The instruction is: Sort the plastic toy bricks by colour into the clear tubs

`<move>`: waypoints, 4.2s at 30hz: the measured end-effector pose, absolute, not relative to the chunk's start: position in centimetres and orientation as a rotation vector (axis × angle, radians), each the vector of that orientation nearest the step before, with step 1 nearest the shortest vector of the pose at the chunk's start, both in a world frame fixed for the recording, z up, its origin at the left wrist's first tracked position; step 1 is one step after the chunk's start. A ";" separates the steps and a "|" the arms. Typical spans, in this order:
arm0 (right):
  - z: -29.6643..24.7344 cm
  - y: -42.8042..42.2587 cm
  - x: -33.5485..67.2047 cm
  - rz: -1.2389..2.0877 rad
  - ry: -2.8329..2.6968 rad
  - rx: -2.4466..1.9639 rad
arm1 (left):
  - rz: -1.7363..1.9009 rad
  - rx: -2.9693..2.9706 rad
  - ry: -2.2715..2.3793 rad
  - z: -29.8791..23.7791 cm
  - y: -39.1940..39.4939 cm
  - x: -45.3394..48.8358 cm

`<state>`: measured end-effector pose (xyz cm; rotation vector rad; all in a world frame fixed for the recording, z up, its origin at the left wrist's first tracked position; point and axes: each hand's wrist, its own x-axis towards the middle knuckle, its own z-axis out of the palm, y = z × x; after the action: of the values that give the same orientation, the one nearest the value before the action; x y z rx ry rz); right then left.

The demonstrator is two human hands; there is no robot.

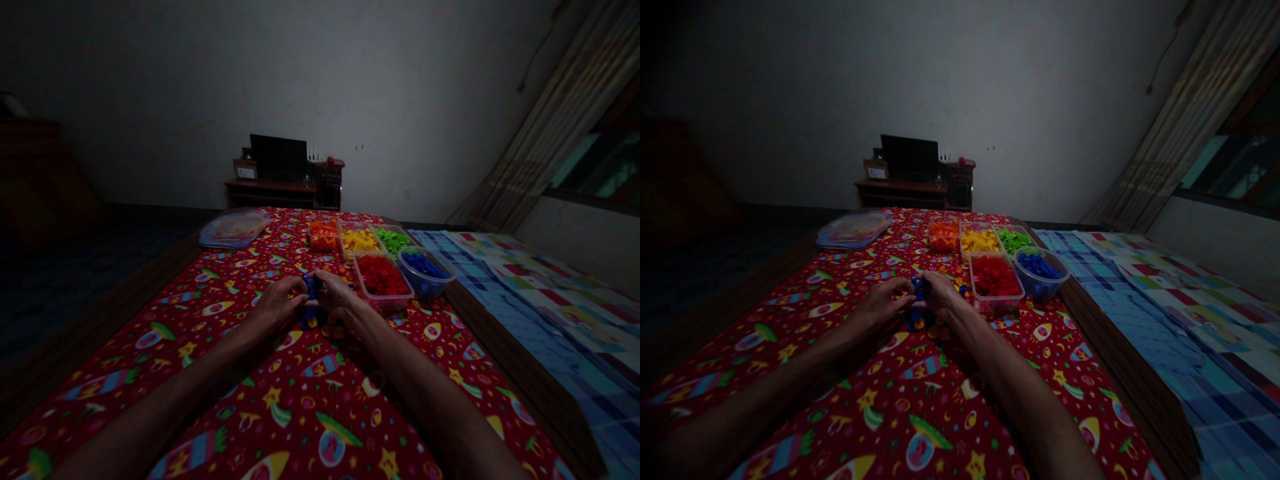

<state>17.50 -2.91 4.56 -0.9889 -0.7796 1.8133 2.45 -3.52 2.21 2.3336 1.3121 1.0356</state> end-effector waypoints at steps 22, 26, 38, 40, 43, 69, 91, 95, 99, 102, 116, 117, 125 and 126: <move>4.4 -1.8 19.5 1.440 -1.179 -1.176 | 0.750 2.315 1.341 2.9 -1.2 -1.1; 4.4 -1.5 19.5 1.120 -1.550 -1.329 | 0.573 2.322 1.355 3.0 -1.0 -2.0; 7.3 -6.5 18.4 0.328 -2.619 -1.284 | 0.295 2.241 1.243 3.2 -2.5 -1.1; 6.8 -6.5 18.4 0.282 -2.615 -1.276 | 0.274 2.256 1.259 3.5 -2.8 -1.1; 6.0 -6.3 18.7 0.206 -2.582 -1.242 | 0.330 2.336 1.230 3.4 -3.1 -0.9; 5.1 -4.6 18.2 0.574 -2.071 -1.146 | 0.856 1.688 1.009 3.4 -1.1 -1.1; 13.3 -1.3 35.9 -0.272 -1.945 -1.687 | 1.064 2.306 1.184 3.4 -3.3 2.1; 13.1 -0.3 40.1 -0.218 -2.019 -2.075 | 0.907 2.615 1.010 2.2 -5.1 3.6; 13.6 0.1 41.7 -0.157 -2.010 -2.081 | 0.635 2.899 0.716 1.8 -7.2 5.3; 14.6 -0.7 41.2 -0.245 -1.865 -1.908 | 0.431 3.049 0.533 1.4 -8.0 6.3; 8.8 -7.5 28.9 0.062 -2.395 -1.179 | 0.567 3.094 0.871 0.4 -2.1 3.7; 7.6 -7.9 28.4 0.041 -2.429 -1.151 | 0.600 3.039 0.903 0.2 -1.7 3.1; 2.3 -6.3 24.8 -0.106 -2.492 -1.148 | 0.813 2.657 1.066 0.8 0.3 -0.4; 2.3 -5.9 24.4 -0.110 -2.501 -1.167 | 0.811 2.636 1.099 1.2 0.2 -0.6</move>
<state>24.35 -5.88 2.27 -1.1666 -2.5011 -0.1100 -0.64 0.24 1.22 2.6358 1.0989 0.8108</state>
